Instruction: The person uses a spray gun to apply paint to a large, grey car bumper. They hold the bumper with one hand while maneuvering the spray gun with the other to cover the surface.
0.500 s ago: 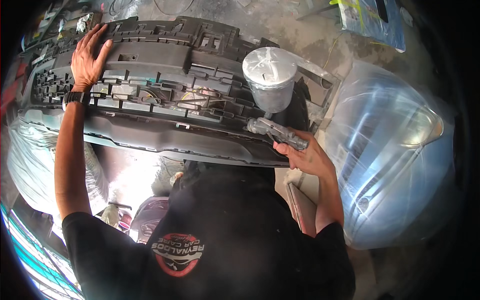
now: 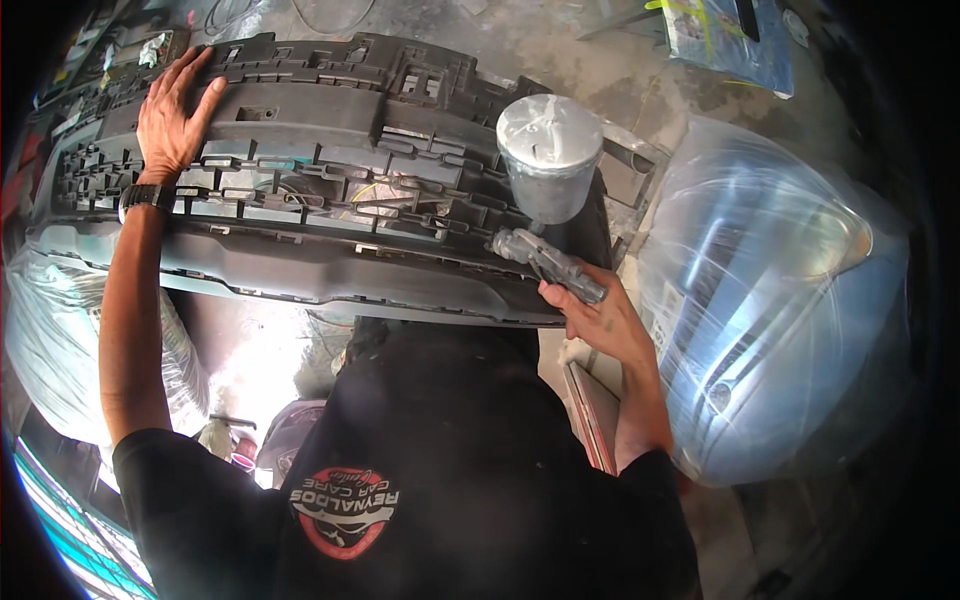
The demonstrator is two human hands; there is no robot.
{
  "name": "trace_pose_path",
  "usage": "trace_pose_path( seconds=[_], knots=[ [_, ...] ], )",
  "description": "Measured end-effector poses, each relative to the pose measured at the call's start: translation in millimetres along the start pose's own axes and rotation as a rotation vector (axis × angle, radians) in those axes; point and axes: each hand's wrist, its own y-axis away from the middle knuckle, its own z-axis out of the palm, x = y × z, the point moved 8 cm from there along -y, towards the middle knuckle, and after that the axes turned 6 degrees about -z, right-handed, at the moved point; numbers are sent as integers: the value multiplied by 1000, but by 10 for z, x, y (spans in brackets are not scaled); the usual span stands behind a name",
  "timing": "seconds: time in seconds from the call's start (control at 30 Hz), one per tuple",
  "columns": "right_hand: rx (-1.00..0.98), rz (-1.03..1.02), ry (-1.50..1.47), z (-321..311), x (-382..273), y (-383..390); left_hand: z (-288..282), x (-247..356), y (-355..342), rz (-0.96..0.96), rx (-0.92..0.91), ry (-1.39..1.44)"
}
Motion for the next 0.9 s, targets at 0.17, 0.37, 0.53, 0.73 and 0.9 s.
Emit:
trace_pose_path(
  seconds=[0.17, 0.37, 0.53, 0.73, 0.9],
  knots=[
    [74, -49, -61, 31, -39, -83, 22, -24, 11, -9, 8, -22],
    [161, -44, -33, 5, 34, -95, 5, -7, 14, -13, 8, -23],
    [260, -46, -65, -71, 76, -22, 6, -2, 10, -20, 0, -14],
    [334, -41, -56, -233, 119, -60, 14, -3, 9, -8, 2, -10],
    [320, -55, -77, -193, 125, -145, 20, -14, 4, 7, 2, 0]
  ],
)
